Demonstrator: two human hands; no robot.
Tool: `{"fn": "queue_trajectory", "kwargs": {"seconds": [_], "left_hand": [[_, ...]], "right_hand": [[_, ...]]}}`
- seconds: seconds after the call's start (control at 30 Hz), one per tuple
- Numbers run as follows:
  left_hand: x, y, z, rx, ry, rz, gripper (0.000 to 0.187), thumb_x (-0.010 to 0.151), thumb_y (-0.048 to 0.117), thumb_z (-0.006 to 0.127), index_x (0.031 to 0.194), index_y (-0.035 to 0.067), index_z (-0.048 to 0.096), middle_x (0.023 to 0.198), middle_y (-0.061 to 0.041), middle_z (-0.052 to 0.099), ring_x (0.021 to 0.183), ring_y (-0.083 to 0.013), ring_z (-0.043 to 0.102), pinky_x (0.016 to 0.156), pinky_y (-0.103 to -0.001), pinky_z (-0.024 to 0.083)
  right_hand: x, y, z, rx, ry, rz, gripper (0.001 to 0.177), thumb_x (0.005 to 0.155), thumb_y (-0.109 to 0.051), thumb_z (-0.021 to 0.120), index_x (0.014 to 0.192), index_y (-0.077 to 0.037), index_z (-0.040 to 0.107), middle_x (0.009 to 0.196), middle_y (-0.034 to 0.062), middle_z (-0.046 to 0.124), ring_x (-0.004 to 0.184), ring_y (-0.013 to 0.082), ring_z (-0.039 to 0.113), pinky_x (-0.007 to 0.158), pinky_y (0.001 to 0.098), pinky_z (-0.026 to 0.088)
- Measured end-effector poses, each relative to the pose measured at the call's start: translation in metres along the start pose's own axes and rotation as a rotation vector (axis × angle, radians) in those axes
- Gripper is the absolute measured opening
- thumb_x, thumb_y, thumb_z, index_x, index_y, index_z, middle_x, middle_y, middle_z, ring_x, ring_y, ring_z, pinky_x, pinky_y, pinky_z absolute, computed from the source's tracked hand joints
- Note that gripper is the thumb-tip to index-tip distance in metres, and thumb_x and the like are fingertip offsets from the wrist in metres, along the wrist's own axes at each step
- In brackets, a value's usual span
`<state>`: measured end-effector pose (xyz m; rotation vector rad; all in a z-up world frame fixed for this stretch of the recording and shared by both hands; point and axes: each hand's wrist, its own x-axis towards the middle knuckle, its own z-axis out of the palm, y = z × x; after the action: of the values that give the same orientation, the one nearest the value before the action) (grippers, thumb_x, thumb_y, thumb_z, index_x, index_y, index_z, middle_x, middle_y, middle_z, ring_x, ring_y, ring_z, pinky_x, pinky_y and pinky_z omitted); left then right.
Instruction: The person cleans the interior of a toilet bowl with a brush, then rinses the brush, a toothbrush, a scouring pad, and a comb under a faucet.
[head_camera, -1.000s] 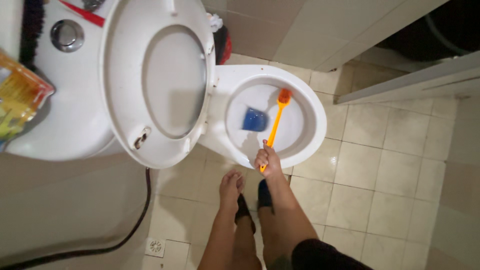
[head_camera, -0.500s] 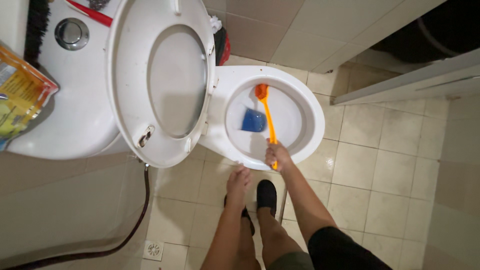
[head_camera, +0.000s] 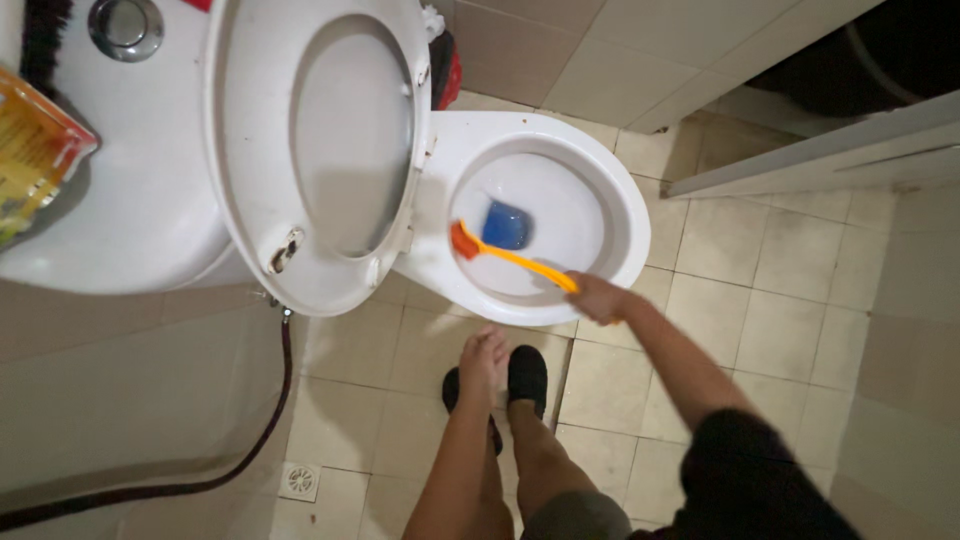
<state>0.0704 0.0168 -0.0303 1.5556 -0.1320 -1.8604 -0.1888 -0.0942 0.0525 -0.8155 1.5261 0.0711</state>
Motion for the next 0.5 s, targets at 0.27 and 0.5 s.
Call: {"fn": "queue_trajectory", "kwargs": {"seconds": [0.27,0.5], "left_hand": [[0.01,-0.008,0.003,-0.099,-0.003,-0.033,0.039,0.093,0.017,0.065,0.129,0.002,0.059,0.104,-0.004,0.067,0.085,-0.0113,0.062,0.076,-0.026,0.052],[0.025,-0.005,0.01,-0.011,-0.132,0.096,0.04,0.093,0.017,0.068,0.129,0.003,0.061,0.092,0.002,0.061,0.075,-0.0066,0.056,0.062,-0.021,0.046]], "right_hand": [[0.018,0.016,-0.013,0.08,-0.173,-0.042,0.038,0.102,-0.026,0.055,0.138,-0.014,0.052,0.065,0.0,0.05,0.041,0.013,0.043,0.035,0.031,0.039],[0.101,0.036,0.075,1.424,-0.324,-0.121,0.015,0.103,-0.025,0.058,0.114,-0.017,0.054,0.059,-0.0059,0.037,0.038,0.0055,0.033,0.032,0.0228,0.027]]}}
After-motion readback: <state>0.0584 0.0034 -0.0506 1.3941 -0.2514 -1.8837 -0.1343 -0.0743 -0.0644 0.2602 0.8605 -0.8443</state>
